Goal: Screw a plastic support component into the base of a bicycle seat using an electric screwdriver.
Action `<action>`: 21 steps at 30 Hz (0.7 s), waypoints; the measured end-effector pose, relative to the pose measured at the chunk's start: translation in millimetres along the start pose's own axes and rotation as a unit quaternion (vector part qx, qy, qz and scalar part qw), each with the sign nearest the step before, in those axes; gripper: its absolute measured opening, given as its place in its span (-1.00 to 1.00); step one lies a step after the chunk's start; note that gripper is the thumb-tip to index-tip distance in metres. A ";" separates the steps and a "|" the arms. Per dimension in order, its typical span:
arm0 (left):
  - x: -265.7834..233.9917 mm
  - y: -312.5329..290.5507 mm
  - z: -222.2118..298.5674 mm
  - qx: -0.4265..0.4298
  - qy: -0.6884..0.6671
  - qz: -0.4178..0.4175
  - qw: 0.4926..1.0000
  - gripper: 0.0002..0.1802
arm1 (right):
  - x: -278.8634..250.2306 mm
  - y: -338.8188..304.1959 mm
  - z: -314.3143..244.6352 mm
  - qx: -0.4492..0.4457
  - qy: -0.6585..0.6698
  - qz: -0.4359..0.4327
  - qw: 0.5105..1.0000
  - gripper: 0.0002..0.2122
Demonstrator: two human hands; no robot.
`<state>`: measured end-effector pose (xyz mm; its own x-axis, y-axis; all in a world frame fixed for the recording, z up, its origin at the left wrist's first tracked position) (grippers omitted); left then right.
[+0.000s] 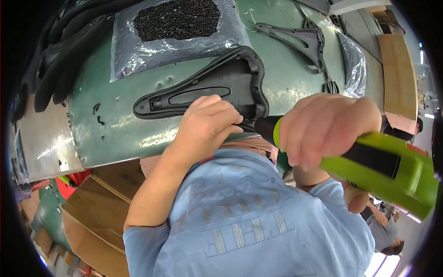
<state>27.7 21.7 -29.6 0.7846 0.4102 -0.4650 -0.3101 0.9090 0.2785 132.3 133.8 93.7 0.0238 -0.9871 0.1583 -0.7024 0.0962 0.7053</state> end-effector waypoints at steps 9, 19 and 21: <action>6.1 -5.5 2.9 -0.008 -0.013 -0.005 1.000 -0.78 | 4.3 24.0 10.8 0.098 0.056 -0.180 0.977 -0.43; -6.3 11.3 -1.8 -0.026 -0.009 -0.060 0.998 -0.79 | -8.6 29.7 5.8 0.022 -0.055 -0.190 0.980 -0.49; -14.2 28.6 5.7 -0.027 0.001 -0.089 0.996 -0.82 | -21.2 38.4 -10.0 -0.053 0.044 -0.081 0.994 -0.47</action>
<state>10.8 41.4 -10.3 0.8281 0.2430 -0.5051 -0.1949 0.9697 0.1470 111.9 159.6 124.2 0.1966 -0.9760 0.0934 -0.6050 -0.0458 0.7949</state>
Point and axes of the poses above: each hand's wrist, its own y-axis towards the middle knuckle, its own x-axis out of the palm, z = x × y, the point moved 4 cm from there along y, towards the middle knuckle, and after that the axes turned 12 degrees about -x, right-handed, at the moved point
